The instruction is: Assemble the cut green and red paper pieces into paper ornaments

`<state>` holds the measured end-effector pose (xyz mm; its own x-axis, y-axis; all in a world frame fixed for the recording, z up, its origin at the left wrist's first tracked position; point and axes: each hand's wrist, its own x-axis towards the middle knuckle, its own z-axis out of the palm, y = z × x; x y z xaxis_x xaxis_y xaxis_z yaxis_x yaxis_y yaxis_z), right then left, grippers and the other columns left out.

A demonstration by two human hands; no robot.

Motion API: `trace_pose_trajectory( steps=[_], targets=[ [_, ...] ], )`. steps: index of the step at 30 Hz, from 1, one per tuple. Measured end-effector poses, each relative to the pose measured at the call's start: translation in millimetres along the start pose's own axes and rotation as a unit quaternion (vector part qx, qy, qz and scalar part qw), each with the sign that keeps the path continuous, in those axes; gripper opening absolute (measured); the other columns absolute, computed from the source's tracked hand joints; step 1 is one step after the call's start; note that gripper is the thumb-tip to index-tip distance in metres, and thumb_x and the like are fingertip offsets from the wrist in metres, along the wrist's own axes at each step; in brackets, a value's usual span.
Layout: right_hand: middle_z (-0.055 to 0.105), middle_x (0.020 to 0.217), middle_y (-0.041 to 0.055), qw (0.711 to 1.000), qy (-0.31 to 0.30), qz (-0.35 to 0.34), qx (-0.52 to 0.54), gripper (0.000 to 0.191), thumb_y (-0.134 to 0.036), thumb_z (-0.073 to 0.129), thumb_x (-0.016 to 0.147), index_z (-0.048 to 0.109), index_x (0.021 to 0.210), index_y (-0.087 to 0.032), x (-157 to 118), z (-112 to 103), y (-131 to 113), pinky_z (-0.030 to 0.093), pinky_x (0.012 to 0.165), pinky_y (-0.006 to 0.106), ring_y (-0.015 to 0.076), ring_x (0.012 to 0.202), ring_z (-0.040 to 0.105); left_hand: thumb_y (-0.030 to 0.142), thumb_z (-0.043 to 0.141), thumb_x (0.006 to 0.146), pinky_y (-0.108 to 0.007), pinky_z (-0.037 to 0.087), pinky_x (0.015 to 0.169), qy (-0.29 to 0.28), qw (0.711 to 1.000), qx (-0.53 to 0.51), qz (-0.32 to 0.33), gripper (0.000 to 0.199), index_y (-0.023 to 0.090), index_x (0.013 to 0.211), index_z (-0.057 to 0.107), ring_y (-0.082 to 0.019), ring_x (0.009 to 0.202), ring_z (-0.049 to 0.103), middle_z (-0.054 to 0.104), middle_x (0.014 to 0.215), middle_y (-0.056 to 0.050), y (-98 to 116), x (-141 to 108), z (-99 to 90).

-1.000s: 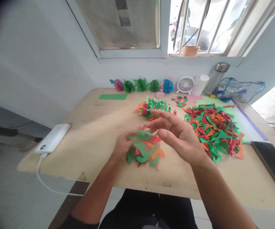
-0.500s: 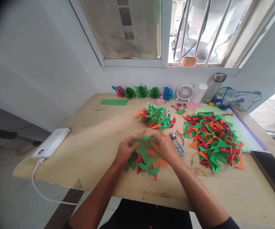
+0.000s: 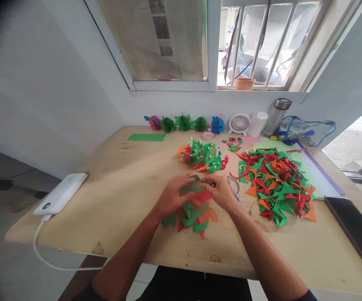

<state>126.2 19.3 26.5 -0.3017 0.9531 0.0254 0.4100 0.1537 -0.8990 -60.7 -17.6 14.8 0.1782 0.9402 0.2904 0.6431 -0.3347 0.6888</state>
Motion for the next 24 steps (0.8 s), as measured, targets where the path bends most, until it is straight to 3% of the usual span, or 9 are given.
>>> trace_pose_trajectory(
  steps=[7,13,16,20,24],
  targets=[
    [0.06,0.061,-0.002,0.982,-0.024,0.093,0.162,0.026,-0.036,0.067,0.063,0.069,0.079,-0.016,-2.4,-15.9,-6.4,0.033,0.053,0.023,0.0085,0.053,0.045,0.034,0.07,0.066,-0.045,0.036,0.098,-0.068,0.998,0.005,0.017,0.032,0.023,0.097,0.068,-0.028,0.117,0.048,0.06,0.119,-0.009,12.8,4.1,-6.7],
    [0.058,0.061,-0.0016,0.977,-0.036,0.103,0.185,0.025,-0.037,0.068,0.064,0.069,0.076,-0.015,-2.7,-23.3,-5.9,0.031,0.052,0.022,0.0077,0.054,0.043,0.037,0.059,0.076,-0.039,0.044,0.089,-0.162,0.975,-0.143,-0.049,0.029,0.019,0.096,0.067,-0.02,0.086,0.062,0.069,0.09,-0.004,27.5,3.6,-9.9],
    [0.055,0.058,-0.002,0.979,-0.036,0.107,0.167,0.028,-0.04,0.068,0.065,0.069,0.076,-0.015,-2.3,-25.6,-3.0,0.028,0.048,0.022,0.0071,0.05,0.038,0.039,0.059,0.076,-0.034,0.049,0.078,-0.202,0.947,-0.228,-0.098,0.033,0.016,0.099,0.065,-0.019,0.083,0.063,0.069,0.092,-0.006,29.7,2.0,-12.7],
    [0.057,0.058,-0.0004,0.982,-0.038,0.106,0.148,0.031,-0.043,0.067,0.065,0.069,0.077,-0.015,-0.7,-25.7,-2.3,0.028,0.046,0.022,0.0081,0.05,0.04,0.039,0.068,0.069,-0.036,0.05,0.081,-0.133,0.955,-0.235,-0.126,0.05,0.017,0.113,0.058,-0.023,0.097,0.061,0.064,0.107,-0.01,28.1,2.5,-15.1],
    [0.06,0.063,0.0017,0.985,-0.039,0.099,0.137,0.032,-0.044,0.065,0.066,0.068,0.077,-0.015,2.0,-23.5,-4.8,0.032,0.047,0.022,0.0091,0.052,0.043,0.031,0.07,0.067,-0.037,0.045,0.093,-0.085,0.973,-0.206,-0.054,0.061,0.023,0.124,0.05,-0.022,0.109,0.055,0.058,0.121,-0.008,27.0,6.0,-7.9]
  ],
)
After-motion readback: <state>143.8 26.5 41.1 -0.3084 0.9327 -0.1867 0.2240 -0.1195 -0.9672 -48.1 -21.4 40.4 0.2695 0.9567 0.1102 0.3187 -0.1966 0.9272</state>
